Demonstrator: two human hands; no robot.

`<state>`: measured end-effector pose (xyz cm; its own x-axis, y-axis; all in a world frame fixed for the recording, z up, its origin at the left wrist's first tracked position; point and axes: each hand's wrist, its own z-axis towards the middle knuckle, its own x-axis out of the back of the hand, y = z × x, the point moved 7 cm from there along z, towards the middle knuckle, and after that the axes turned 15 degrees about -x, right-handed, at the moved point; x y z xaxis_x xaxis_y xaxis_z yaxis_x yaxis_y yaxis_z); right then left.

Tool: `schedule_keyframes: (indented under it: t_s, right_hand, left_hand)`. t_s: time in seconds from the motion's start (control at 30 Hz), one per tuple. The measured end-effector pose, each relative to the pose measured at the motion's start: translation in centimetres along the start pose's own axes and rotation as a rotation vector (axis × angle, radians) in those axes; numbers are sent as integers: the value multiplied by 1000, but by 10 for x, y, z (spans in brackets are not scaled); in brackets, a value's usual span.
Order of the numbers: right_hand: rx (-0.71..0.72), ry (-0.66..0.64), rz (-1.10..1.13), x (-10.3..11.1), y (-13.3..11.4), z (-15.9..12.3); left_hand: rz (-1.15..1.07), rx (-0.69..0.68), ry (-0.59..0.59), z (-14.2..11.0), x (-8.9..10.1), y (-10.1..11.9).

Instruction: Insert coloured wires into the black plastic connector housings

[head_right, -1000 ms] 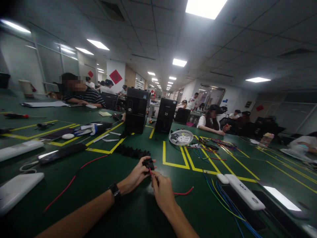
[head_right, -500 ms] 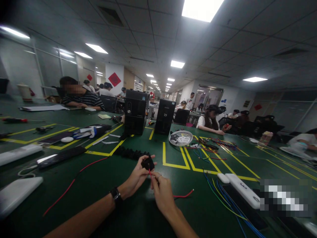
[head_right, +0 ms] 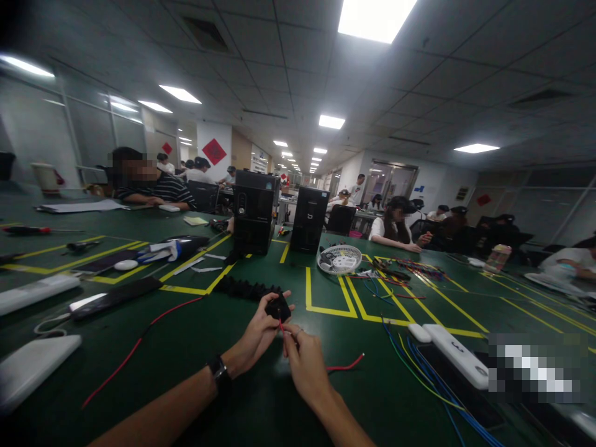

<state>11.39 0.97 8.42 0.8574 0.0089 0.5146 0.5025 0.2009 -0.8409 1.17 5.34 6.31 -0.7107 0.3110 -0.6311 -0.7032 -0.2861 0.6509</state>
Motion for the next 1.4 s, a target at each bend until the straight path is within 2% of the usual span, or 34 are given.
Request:
schedule_keyframes:
  t_s: [0.53,0.67,0.87,1.03,1.27,1.4]
  right_hand:
    - [20,-35,-50,-2,-5,-2]
    - [24,-54,-84,-1,-9,-3]
    - [-3,-30,-79,2,-7,-5]
    - [23,1,-107,3,-6,-6]
    - [56,-23,-136,-2,-10,-8]
    - [86,-65,-190,3,-16,-8]
  left_hand:
    - [373,-89,-113,0,-2,10]
    - [522,-150,-187,2,-3,16]
    - [624,-201,-263,0,-9,22]
    - [796,-269,-311,-1,-10,27]
    - [853,-281,-301,-1,-4,25]
    - [923,-345,-321,0,-5,29]
